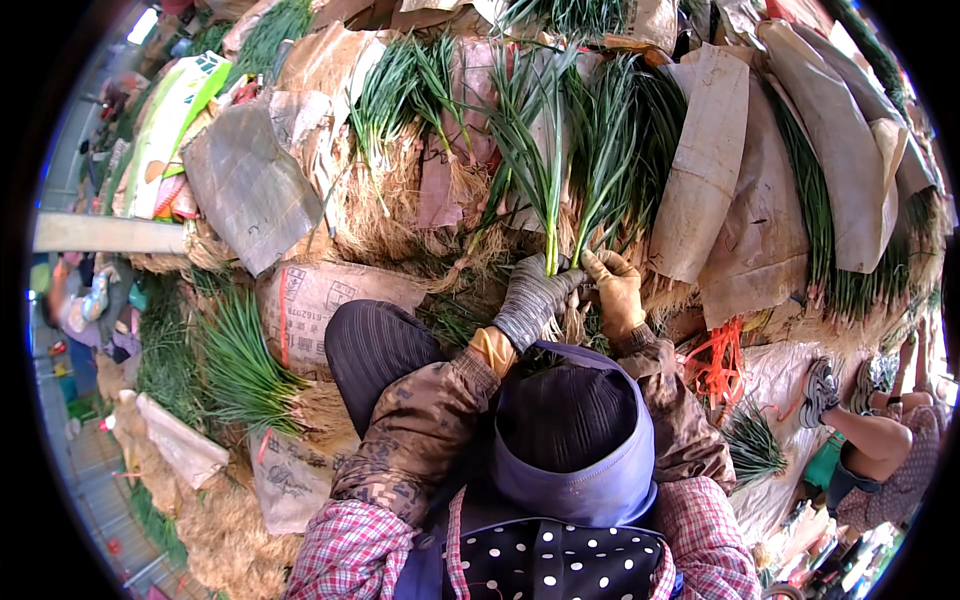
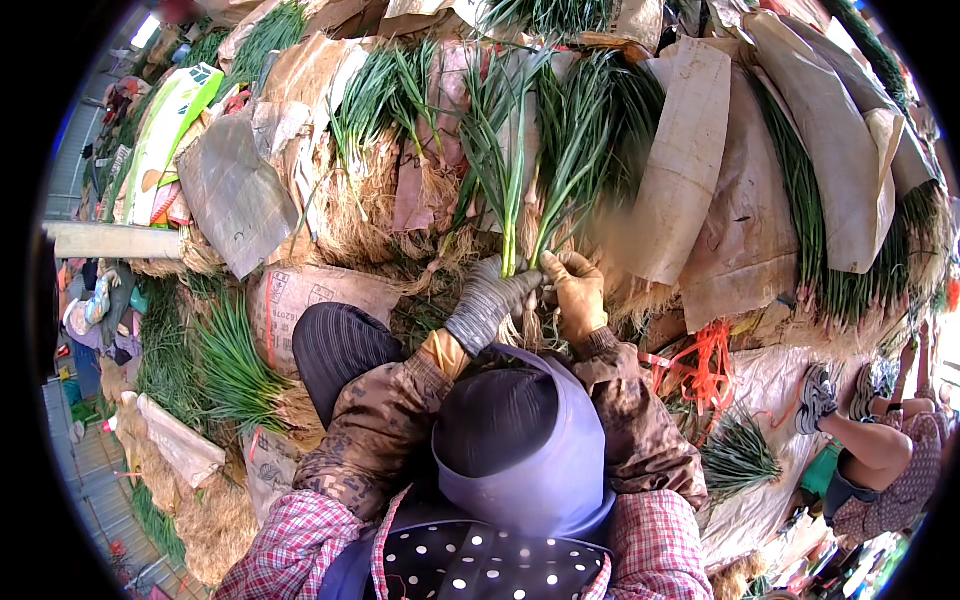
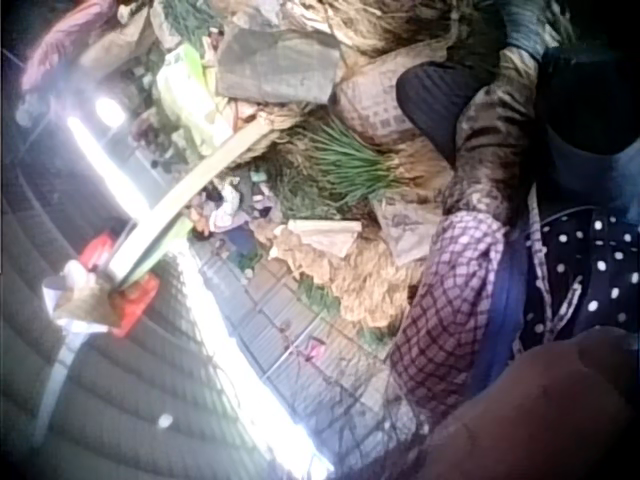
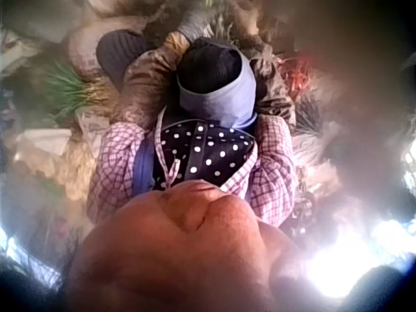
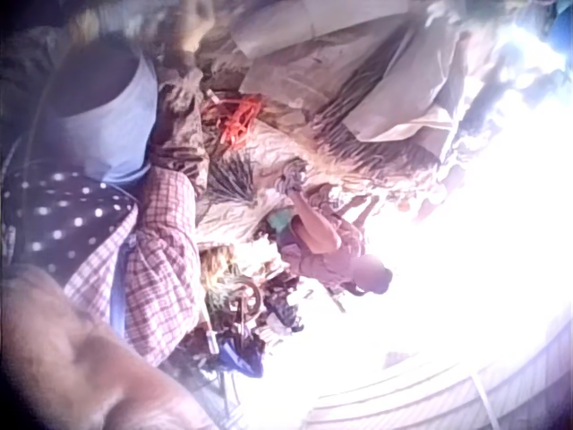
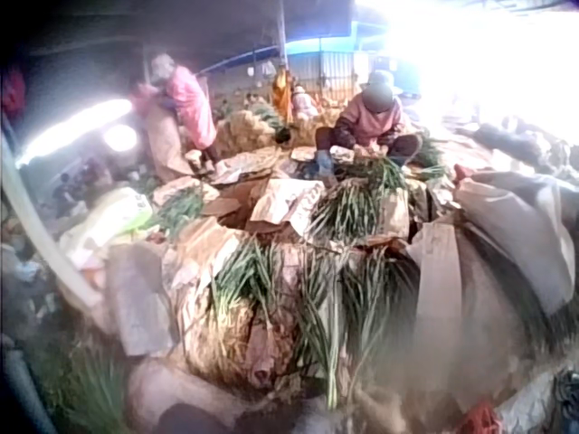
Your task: The person sorts bundles of green leaf vegetables by hand while sitting on the ground, gathering them into bunches and placing them onto different piles.
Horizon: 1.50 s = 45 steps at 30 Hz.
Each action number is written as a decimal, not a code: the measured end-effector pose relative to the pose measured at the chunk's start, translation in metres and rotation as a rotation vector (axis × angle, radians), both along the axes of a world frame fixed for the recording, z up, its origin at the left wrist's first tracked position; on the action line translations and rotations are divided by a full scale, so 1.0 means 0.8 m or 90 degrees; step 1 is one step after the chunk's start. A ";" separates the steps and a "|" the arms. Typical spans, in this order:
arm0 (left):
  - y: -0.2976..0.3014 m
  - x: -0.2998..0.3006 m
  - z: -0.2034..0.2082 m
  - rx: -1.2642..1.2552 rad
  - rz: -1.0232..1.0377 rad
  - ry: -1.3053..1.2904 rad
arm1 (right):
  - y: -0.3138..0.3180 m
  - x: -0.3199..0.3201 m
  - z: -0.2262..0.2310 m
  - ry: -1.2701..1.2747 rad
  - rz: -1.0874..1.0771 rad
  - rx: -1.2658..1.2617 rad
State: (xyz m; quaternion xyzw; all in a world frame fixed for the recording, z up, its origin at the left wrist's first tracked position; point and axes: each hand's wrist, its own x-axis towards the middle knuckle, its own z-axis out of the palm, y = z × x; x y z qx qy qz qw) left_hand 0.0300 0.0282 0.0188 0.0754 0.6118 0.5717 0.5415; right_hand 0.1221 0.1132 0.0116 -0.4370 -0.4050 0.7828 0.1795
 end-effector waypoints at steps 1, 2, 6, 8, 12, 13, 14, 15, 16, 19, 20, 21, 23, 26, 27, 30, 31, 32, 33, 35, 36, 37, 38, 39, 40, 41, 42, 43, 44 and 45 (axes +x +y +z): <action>-0.002 0.001 0.002 -0.015 0.001 0.054 | -0.001 0.001 -0.004 -0.036 -0.087 -0.043; -0.003 0.001 0.006 -0.017 0.000 0.046 | 0.006 0.008 -0.017 0.004 -0.087 -0.070; -0.004 -0.001 0.006 -0.045 -0.019 0.048 | 0.011 0.008 -0.017 0.012 -0.079 -0.106; -0.007 -0.005 -0.001 -0.018 -0.018 0.031 | 0.012 0.002 -0.005 0.092 -0.045 -0.128; -0.007 0.000 0.002 -0.078 -0.031 0.028 | 0.013 -0.007 -0.008 -0.027 -0.015 0.019; -0.006 0.000 0.001 -0.062 -0.017 0.006 | 0.014 -0.007 -0.012 -0.033 -0.017 0.039; -0.008 -0.001 0.004 -0.052 -0.023 0.017 | 0.011 -0.006 -0.012 -0.021 -0.033 0.017; -0.010 -0.002 0.009 -0.042 -0.030 0.027 | 0.007 -0.005 -0.012 -0.010 -0.049 -0.005; -0.011 -0.003 0.012 -0.031 -0.036 0.037 | 0.004 -0.004 -0.012 0.001 -0.065 -0.027; -0.018 0.001 -0.010 -0.018 0.001 -0.001 | -0.002 0.000 -0.017 0.024 -0.043 -0.055; -0.016 0.001 -0.007 -0.038 0.004 0.016 | -0.002 0.003 -0.018 0.031 -0.040 -0.061; -0.012 0.000 0.000 -0.058 0.007 0.034 | -0.006 0.005 -0.016 -0.016 -0.015 -0.038; -0.009 -0.001 0.001 -0.086 0.017 0.071 | -0.014 0.005 -0.015 -0.072 -0.001 -0.018; -0.017 -0.001 0.003 -0.043 0.009 0.077 | -0.015 -0.002 -0.004 -0.020 -0.065 -0.085; -0.018 -0.002 -0.004 -0.068 -0.010 0.144 | -0.014 -0.004 0.000 0.003 -0.088 -0.119; -0.017 -0.002 -0.002 -0.109 0.007 0.100 | -0.013 -0.007 -0.014 0.000 -0.030 -0.058; -0.017 -0.002 -0.003 -0.089 0.004 0.074 | -0.011 -0.003 -0.014 0.026 -0.028 -0.126; -0.016 -0.002 0.000 -0.075 0.017 0.089 | -0.011 -0.001 -0.019 0.056 -0.044 -0.152; -0.016 -0.001 0.005 -0.060 0.030 0.104 | -0.012 0.001 -0.028 0.086 -0.059 -0.178; -0.017 -0.002 0.005 -0.037 0.013 0.148 | -0.019 0.001 -0.021 0.121 -0.113 -0.236; -0.019 -0.003 0.004 -0.039 0.021 0.149 | -0.021 0.002 -0.028 0.083 -0.096 -0.216; -0.021 -0.003 0.004 -0.042 0.029 0.150 | -0.024 0.004 -0.040 0.046 -0.080 -0.196; -0.020 -0.003 0.006 -0.041 0.034 0.150 | -0.024 0.007 -0.049 0.009 -0.066 -0.173; -0.019 -0.003 0.003 -0.044 0.031 0.150 | -0.027 0.009 -0.054 -0.064 -0.020 -0.066; -0.018 -0.003 -0.005 -0.043 0.031 0.183 | -0.030 0.018 -0.066 -0.062 0.042 0.046; -0.019 -0.005 -0.017 -0.043 0.032 0.217 | -0.031 0.033 -0.086 -0.139 0.154 0.313; -0.019 -0.007 -0.024 -0.042 0.032 0.250 | -0.030 0.052 -0.105 -0.216 0.266 0.579; -0.020 -0.009 -0.017 -0.005 0.057 0.268 | -0.030 0.072 -0.116 -0.278 0.394 0.552; -0.023 -0.013 -0.010 -0.024 0.039 0.164 | -0.031 0.074 -0.097 -0.442 0.657 0.469; -0.025 -0.014 -0.011 -0.039 0.033 0.174 | -0.035 0.085 -0.098 -0.406 0.596 0.429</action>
